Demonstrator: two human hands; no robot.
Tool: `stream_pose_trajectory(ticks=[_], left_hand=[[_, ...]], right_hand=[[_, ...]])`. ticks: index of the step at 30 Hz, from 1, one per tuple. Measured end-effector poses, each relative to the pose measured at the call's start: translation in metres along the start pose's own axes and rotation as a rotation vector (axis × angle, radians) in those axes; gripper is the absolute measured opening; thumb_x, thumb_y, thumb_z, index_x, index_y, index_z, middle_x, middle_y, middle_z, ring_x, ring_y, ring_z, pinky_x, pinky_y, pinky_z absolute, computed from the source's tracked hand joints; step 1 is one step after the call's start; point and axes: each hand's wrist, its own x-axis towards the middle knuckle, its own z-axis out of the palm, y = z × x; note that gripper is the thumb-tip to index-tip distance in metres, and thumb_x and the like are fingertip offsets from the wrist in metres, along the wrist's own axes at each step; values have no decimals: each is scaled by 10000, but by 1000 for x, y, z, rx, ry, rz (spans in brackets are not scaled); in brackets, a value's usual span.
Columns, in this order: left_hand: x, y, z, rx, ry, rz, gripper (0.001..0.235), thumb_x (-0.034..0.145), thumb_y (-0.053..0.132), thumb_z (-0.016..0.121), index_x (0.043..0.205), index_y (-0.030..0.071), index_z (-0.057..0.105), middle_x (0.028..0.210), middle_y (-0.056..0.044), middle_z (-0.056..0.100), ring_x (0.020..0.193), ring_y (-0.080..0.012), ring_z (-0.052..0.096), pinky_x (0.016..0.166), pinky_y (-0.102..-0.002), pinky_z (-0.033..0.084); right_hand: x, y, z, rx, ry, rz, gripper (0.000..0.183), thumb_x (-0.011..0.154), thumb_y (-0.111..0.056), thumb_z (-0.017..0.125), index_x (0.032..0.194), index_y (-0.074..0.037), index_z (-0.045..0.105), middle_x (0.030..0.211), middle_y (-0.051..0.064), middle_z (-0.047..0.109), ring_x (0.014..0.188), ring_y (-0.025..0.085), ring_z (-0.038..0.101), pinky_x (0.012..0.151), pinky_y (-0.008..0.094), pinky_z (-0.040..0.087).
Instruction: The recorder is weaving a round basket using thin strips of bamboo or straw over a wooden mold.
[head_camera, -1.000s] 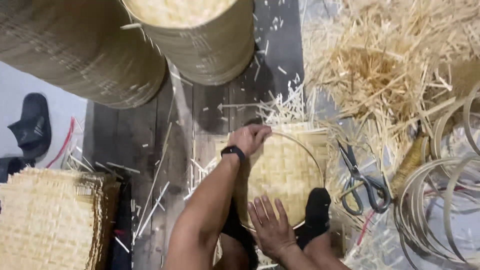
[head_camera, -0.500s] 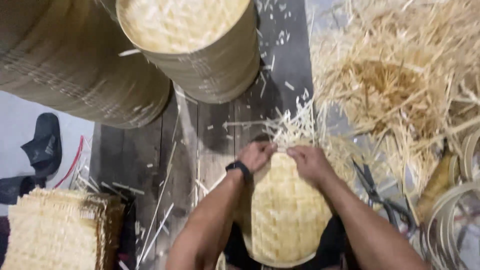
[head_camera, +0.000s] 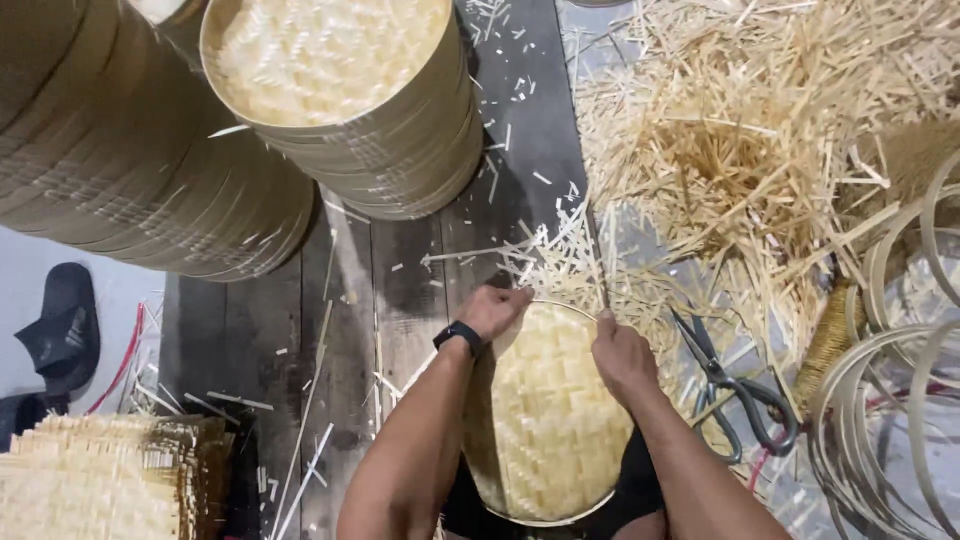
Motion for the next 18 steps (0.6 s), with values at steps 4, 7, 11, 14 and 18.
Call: stream_pose_trajectory(ticks=[4, 7, 11, 14, 18], left_hand=[[5, 1, 0, 107, -19, -89, 680, 902, 686, 564, 1038, 70, 818, 1065, -188, 804, 1041, -323, 759, 961, -404, 545], [-2, -22, 9, 52, 23, -42, 636, 863, 683, 550, 1105, 151, 800, 1077, -154, 768, 1046, -312, 708, 947, -420, 506], [-32, -66, 4, 22, 295, -110, 693, 979, 662, 467, 1045, 48, 782, 976, -212, 680, 864, -353, 705, 758, -481, 567], [-19, -115, 9, 20, 366, -163, 736, 1001, 622, 458, 911, -33, 781, 774, -263, 717, 752, -377, 720, 767, -491, 556], [-48, -112, 17, -212, 439, 9, 676, 935, 586, 527, 912, -63, 716, 762, -280, 710, 756, -383, 739, 751, -505, 549]], right_hand=[[32, 17, 15, 80, 2, -14, 787, 1035, -581, 296, 1155, 73, 718, 1263, 362, 650, 1237, 499, 595, 1091, 528, 434], [31, 21, 16, 131, -17, -26, 765, 1021, -573, 311, 1180, 62, 706, 1283, 348, 636, 1260, 488, 577, 1098, 524, 419], [34, 19, 15, 126, -16, -24, 760, 1020, -575, 322, 1207, 57, 700, 1300, 340, 635, 1278, 480, 574, 1100, 514, 426], [41, 23, 25, 107, -10, -26, 753, 1029, -573, 316, 1218, 49, 694, 1297, 338, 627, 1275, 487, 564, 1096, 519, 419], [25, 44, 32, 82, 26, -106, 718, 1053, -545, 304, 1185, 51, 682, 1221, 336, 637, 1201, 504, 579, 1059, 557, 417]])
